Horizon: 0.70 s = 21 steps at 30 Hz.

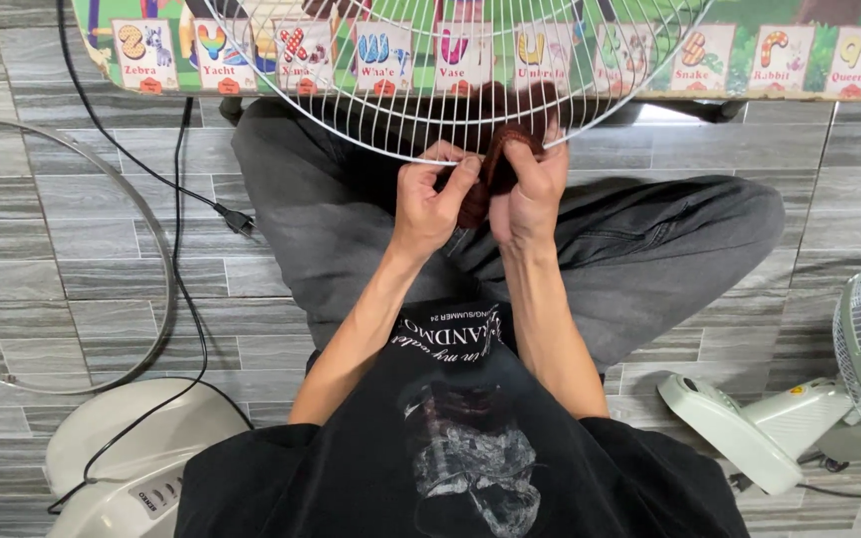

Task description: Cleaning a fan grill using a cloth

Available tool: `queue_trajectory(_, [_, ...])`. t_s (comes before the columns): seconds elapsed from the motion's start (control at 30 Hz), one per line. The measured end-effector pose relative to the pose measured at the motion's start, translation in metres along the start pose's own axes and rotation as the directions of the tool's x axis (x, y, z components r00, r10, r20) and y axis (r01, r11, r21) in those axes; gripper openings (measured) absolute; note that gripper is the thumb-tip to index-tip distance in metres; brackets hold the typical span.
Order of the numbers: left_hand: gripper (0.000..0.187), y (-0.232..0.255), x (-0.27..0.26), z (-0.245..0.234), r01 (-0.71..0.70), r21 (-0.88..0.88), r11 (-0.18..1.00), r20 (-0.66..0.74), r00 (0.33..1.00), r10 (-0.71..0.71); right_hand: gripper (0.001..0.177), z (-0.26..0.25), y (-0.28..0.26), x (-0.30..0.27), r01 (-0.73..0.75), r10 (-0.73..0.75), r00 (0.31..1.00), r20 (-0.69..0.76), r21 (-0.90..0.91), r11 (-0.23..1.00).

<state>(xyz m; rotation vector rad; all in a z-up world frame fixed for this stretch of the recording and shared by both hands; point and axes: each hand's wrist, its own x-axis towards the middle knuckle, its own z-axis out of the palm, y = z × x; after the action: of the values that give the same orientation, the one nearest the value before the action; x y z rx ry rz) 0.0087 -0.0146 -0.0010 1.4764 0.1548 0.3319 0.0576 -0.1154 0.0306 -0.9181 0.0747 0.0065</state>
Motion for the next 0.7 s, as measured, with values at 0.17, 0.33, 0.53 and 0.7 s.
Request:
queue_trajectory(0.17, [0.017,-0.005,-0.001,0.000,0.003,0.001,1.000,0.002,1.000,-0.003,0.027,0.000,0.005,-0.002,0.002,-0.003,0.999,-0.036,-0.006,1.000])
queue_trajectory(0.33, [0.017,-0.004,0.001,-0.002,-0.003,0.018,1.000,0.017,1.000,0.003,0.032,0.008,0.003,-0.005,0.055,-0.061,0.996,-0.064,-0.101,0.993])
queue_trajectory(0.53, [0.017,0.000,0.001,-0.004,0.017,0.027,1.000,0.014,1.000,-0.017,0.050,-0.007,0.006,-0.010,0.156,-0.153,0.988,0.031,-0.147,0.977])
queue_trajectory(0.7, [0.019,0.005,0.003,-0.002,0.031,0.029,0.999,0.010,0.999,-0.032,0.062,-0.043,0.021,-0.008,0.271,-0.237,0.961,0.140,-0.324,0.906])
